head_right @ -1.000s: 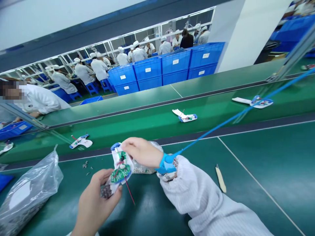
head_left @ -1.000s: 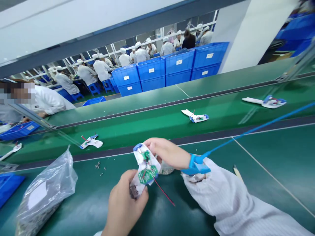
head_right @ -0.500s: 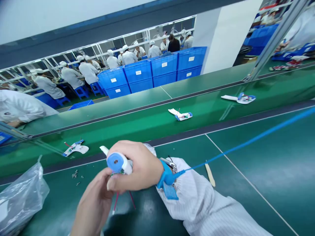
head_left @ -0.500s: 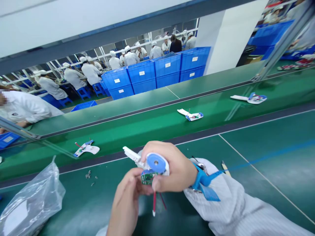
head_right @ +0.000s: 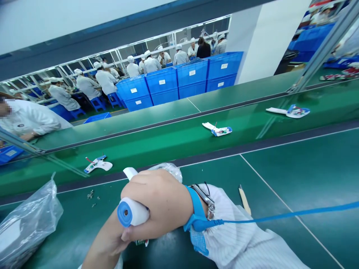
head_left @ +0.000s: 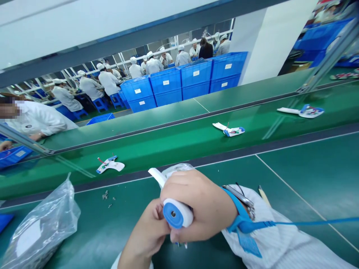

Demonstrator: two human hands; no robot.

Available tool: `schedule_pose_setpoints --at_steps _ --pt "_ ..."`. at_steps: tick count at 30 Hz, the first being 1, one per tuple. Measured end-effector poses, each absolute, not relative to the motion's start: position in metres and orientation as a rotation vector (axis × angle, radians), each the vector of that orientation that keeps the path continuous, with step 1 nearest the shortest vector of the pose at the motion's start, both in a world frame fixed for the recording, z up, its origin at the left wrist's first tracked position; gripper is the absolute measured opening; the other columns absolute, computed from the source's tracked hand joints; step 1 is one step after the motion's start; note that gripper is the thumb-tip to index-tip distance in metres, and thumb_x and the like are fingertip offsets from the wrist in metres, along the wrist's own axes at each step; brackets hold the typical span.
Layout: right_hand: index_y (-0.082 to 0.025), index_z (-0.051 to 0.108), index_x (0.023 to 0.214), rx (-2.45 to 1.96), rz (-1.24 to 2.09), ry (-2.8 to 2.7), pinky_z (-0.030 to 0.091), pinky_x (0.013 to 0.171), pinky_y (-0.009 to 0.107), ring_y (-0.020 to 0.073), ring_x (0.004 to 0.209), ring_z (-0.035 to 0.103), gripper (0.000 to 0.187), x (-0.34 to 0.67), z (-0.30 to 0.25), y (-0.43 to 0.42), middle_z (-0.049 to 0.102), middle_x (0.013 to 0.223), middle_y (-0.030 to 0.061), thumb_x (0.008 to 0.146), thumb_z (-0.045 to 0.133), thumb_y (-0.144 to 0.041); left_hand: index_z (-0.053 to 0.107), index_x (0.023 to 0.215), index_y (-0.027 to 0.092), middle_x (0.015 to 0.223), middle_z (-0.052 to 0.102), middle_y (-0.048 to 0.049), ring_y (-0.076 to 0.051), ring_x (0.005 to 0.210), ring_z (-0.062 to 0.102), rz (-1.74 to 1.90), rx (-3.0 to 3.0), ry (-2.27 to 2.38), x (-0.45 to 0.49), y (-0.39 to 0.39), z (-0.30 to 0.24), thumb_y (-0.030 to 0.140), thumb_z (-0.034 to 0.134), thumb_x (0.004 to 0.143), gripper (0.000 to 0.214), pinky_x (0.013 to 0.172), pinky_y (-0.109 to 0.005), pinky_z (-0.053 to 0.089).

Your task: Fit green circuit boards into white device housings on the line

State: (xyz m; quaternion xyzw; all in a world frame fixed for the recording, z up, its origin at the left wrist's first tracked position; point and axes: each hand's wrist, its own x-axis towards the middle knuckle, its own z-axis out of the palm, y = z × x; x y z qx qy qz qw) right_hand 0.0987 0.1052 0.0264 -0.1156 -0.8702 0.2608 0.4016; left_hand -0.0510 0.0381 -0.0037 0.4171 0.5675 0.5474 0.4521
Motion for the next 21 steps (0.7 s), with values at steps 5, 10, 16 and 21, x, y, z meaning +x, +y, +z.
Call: schedule_pose_setpoints --at_steps 5,10,16,21 --pt "-0.019 0.055 0.071 -0.606 0.913 -2.018 0.038 0.058 0.026 0.0129 0.061 0.049 0.024 0.095 0.026 0.107 0.057 0.066 0.0001 0.077 0.056 -0.042 0.073 0.083 0.018 0.065 0.068 -0.0041 -0.014 0.058 0.06 1.258 0.898 1.121 -0.055 0.03 0.001 0.035 0.081 0.06 0.03 0.051 -0.021 0.048" --pt "-0.016 0.06 0.096 -0.822 1.457 -1.819 0.047 0.067 0.029 0.0166 0.072 0.06 0.031 0.088 0.018 0.115 0.066 0.079 0.0042 0.086 0.044 -0.039 0.073 0.095 0.023 0.08 0.073 -0.005 -0.018 0.069 0.067 1.65 0.83 1.301 -0.061 0.018 0.009 0.032 0.08 0.063 0.034 0.061 -0.023 0.055" --pt "-0.017 0.067 0.086 -0.662 1.112 -1.766 0.045 0.084 0.031 0.018 0.092 0.059 0.016 0.087 0.022 0.104 0.065 0.095 0.007 0.074 0.059 -0.023 0.073 0.089 0.025 0.078 0.074 -0.0015 -0.016 0.069 0.069 1.745 0.868 1.496 -0.045 0.019 0.012 0.03 0.081 0.059 0.031 0.06 -0.019 0.055" --pt "-0.018 0.06 0.057 -0.668 1.32 -1.746 0.041 0.057 0.023 0.0111 0.06 0.052 0.014 0.084 0.026 0.09 0.056 0.06 -0.0021 0.071 0.064 -0.019 0.071 0.089 0.024 0.076 0.071 0.0011 -0.014 0.061 0.064 1.743 1.13 1.773 -0.03 0.018 0.012 0.027 0.075 0.062 0.027 0.056 -0.021 0.052"
